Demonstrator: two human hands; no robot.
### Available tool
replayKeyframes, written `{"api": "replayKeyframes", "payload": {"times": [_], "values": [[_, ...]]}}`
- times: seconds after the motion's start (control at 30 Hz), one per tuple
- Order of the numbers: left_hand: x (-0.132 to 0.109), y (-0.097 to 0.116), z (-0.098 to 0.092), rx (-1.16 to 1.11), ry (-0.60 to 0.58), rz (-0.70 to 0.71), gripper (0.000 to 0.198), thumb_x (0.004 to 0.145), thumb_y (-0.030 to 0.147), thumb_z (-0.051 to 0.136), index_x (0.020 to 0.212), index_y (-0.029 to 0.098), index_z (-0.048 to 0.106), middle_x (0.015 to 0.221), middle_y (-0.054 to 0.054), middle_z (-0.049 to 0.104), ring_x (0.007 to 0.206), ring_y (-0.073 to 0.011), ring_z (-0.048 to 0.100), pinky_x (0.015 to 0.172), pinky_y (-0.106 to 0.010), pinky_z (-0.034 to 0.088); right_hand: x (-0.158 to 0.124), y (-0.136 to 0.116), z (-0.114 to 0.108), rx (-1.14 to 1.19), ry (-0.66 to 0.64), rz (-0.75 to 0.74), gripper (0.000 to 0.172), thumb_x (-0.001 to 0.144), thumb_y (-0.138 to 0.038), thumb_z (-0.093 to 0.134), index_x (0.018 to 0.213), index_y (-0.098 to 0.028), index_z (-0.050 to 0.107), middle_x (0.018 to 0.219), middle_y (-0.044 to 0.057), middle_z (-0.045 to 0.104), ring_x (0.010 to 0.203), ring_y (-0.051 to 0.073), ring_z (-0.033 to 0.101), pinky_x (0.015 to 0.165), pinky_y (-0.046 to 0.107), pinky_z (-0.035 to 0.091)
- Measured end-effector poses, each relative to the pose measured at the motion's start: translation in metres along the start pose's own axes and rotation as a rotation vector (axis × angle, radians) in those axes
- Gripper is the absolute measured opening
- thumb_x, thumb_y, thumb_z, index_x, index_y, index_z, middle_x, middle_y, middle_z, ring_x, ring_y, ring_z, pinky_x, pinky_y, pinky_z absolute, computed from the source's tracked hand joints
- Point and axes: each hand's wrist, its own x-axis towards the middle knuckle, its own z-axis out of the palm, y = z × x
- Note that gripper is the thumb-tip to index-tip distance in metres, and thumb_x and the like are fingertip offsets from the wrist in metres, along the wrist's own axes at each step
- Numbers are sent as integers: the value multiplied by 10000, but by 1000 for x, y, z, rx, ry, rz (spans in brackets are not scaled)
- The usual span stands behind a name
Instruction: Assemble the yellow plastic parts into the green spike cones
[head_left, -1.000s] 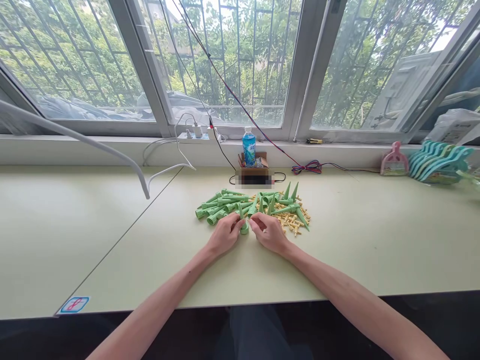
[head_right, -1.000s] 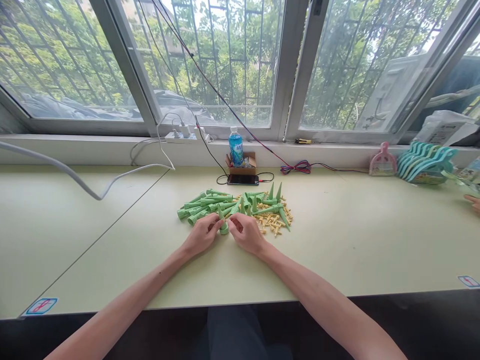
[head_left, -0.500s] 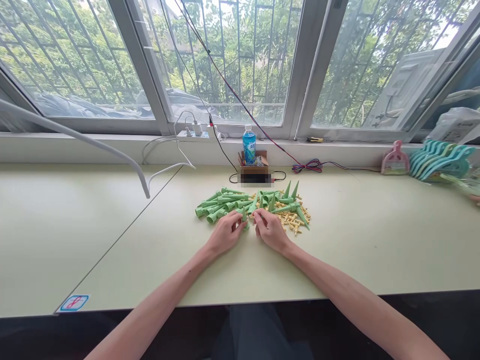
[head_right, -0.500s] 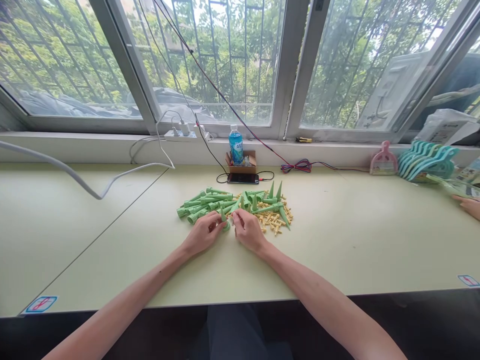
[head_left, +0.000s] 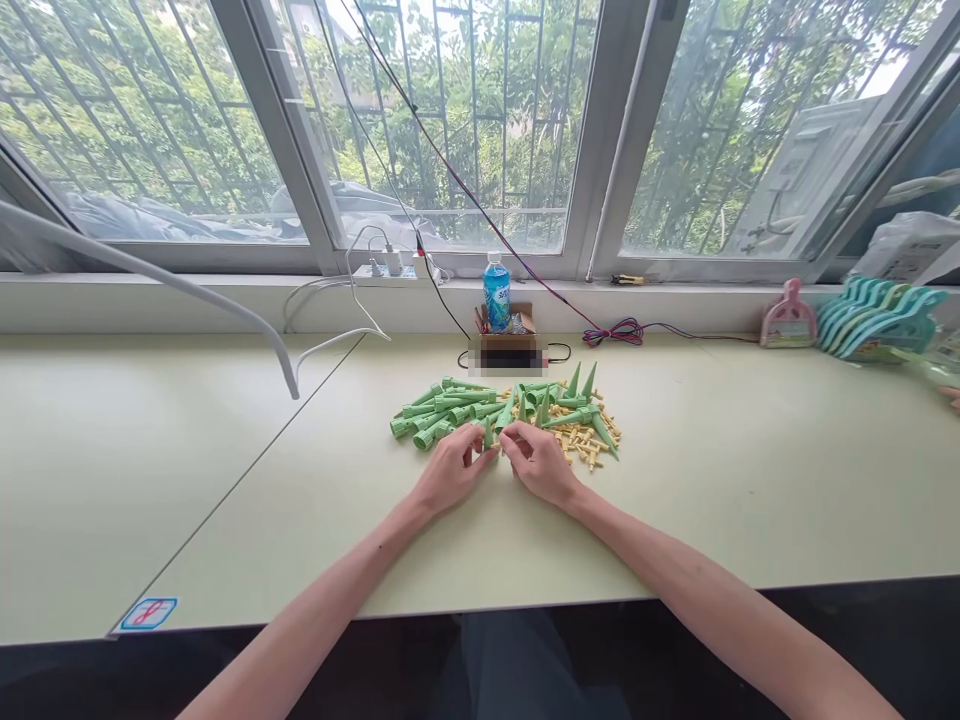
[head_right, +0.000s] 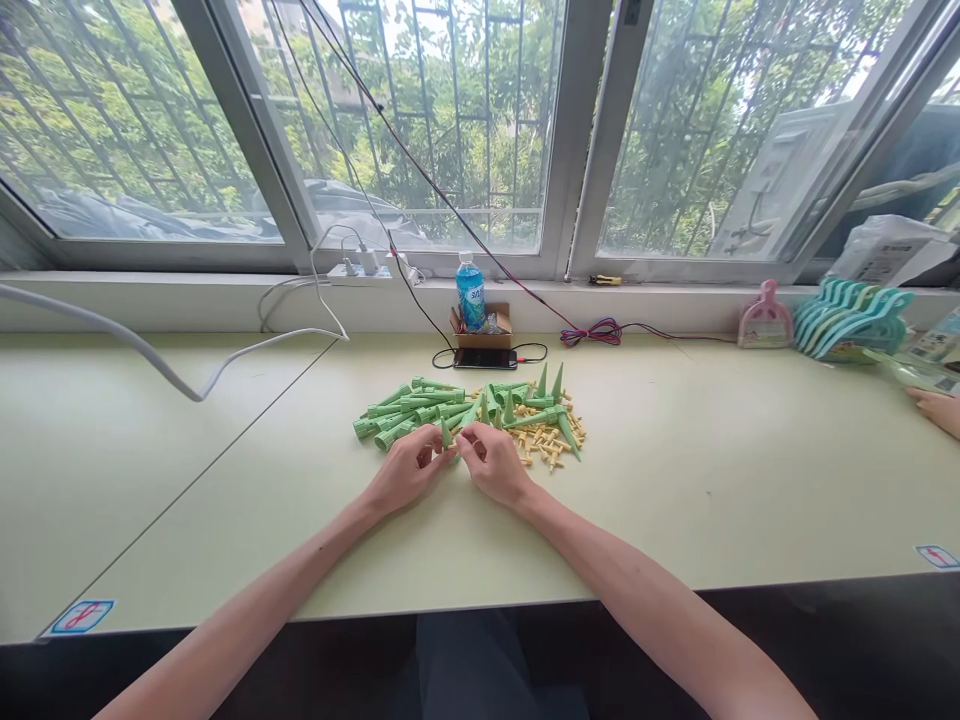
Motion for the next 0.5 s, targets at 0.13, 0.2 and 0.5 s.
{"api": "replayKeyframes", "payload": {"times": [0.13, 0.2, 0.5], "values": [[0, 1, -1, 9, 7, 9, 202, 916, 318, 540, 776, 189, 470, 765, 31, 504, 545, -77, 398, 546, -226, 365, 0, 1, 1, -12, -32, -18, 171, 921, -335, 526, 891, -182, 595, 759, 9, 607, 534, 107, 498, 509, 224, 394], [0, 2, -1, 10, 11, 3, 201, 912, 329, 546, 786, 189, 477, 765, 31, 505, 532, -74, 393, 533, -222, 361, 0, 2, 1, -15, -25, -19, 163, 918, -322, 521, 881, -181, 592, 732, 4, 598, 538, 109, 499, 513, 224, 394], [-3, 6, -3, -102, 79, -40, 327, 826, 329, 642, 1039, 231, 414, 799, 60, 478, 433, -36, 344, 434, -185, 293, 0, -1, 0, 40, 79, -3, 144, 920, -292, 487, 873, -181, 567, 672, -8, 570, 516, 113, 501, 493, 227, 384]]}}
